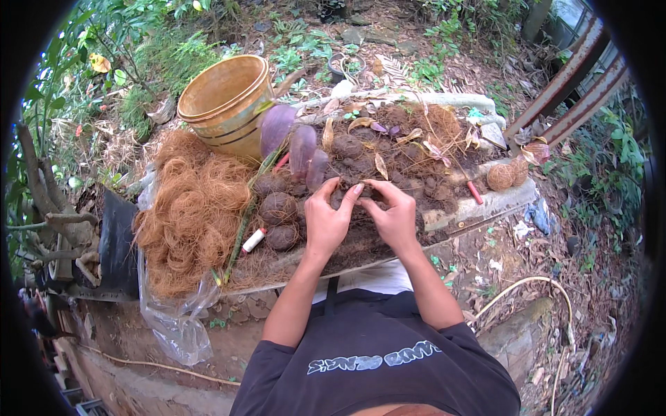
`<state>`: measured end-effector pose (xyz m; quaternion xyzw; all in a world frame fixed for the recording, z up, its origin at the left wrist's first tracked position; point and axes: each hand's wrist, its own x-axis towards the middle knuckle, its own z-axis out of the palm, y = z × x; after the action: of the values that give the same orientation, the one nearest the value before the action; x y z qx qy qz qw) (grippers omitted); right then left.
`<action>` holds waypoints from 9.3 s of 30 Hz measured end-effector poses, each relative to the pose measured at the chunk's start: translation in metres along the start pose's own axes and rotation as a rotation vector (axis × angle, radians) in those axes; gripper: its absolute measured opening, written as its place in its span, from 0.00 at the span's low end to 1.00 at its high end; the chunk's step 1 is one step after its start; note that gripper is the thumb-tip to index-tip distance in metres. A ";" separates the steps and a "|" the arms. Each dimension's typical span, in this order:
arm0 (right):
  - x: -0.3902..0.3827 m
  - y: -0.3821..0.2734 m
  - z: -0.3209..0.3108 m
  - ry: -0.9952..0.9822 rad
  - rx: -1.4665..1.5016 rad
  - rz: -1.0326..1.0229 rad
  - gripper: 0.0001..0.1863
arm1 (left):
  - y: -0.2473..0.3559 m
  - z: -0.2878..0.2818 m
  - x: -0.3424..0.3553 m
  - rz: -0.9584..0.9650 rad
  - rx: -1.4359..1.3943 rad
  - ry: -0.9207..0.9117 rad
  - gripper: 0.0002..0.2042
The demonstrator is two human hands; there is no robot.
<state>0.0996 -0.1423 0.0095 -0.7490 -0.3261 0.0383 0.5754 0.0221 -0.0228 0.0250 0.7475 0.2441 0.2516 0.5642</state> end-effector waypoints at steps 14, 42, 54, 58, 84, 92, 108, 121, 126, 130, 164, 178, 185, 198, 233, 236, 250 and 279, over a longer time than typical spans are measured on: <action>0.019 0.008 -0.032 -0.380 0.556 0.377 0.22 | 0.000 -0.029 0.012 0.314 -0.010 -0.296 0.18; -0.001 0.029 -0.004 0.049 0.973 0.383 0.16 | -0.004 0.029 -0.011 -0.194 -0.994 0.184 0.09; 0.011 0.036 -0.029 0.106 0.744 0.325 0.13 | -0.009 0.022 -0.005 0.046 -0.070 0.165 0.19; 0.014 0.037 -0.030 0.079 0.536 0.200 0.11 | -0.020 0.020 0.001 -0.136 -0.368 0.118 0.20; -0.021 -0.017 0.006 0.145 0.320 -0.084 0.12 | -0.011 0.008 -0.011 -0.045 -0.608 -0.012 0.25; -0.010 -0.005 -0.011 -0.069 0.183 -0.234 0.13 | -0.011 0.011 -0.015 0.018 -0.484 0.000 0.13; -0.028 -0.020 0.013 -0.165 1.241 0.428 0.15 | 0.001 0.014 -0.029 0.181 -0.627 0.033 0.11; -0.025 -0.018 0.003 -0.365 1.172 0.378 0.31 | -0.014 0.014 -0.024 0.051 -0.593 -0.061 0.22; -0.023 -0.018 0.004 -0.384 1.001 0.309 0.32 | -0.012 0.012 -0.024 0.181 -0.463 -0.043 0.33; -0.026 -0.016 0.008 -0.347 0.952 0.256 0.32 | -0.003 0.012 -0.029 0.287 -0.270 0.028 0.37; -0.031 -0.015 0.002 0.065 0.300 -0.045 0.25 | -0.028 0.007 -0.017 0.076 -0.769 -0.013 0.10; -0.016 -0.018 -0.004 -0.560 1.125 0.396 0.30 | -0.036 0.003 -0.027 0.514 -0.182 0.044 0.13; -0.021 -0.019 0.002 -0.461 0.995 0.349 0.27 | -0.034 0.006 -0.030 0.785 0.137 0.171 0.14; -0.025 -0.021 -0.001 -0.304 0.848 0.307 0.28 | -0.007 0.005 -0.024 0.259 -0.478 0.007 0.11; -0.032 -0.006 0.011 0.050 0.399 -0.138 0.21 | -0.022 0.017 -0.024 -0.102 -1.078 0.055 0.26; -0.025 -0.008 0.007 -0.131 0.921 0.155 0.31 | -0.017 0.012 -0.025 -0.137 -1.064 -0.049 0.30; -0.014 0.003 -0.005 -0.568 0.776 0.097 0.41 | -0.025 0.008 -0.027 -0.066 -0.966 -0.111 0.30; -0.041 -0.022 0.018 -0.015 0.363 -0.076 0.21 | -0.022 0.015 -0.023 0.065 -0.716 0.190 0.12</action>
<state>0.0503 -0.1462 0.0101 -0.6197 -0.3459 0.0804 0.6999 0.0128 -0.0436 -0.0025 0.4833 0.1680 0.4071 0.7566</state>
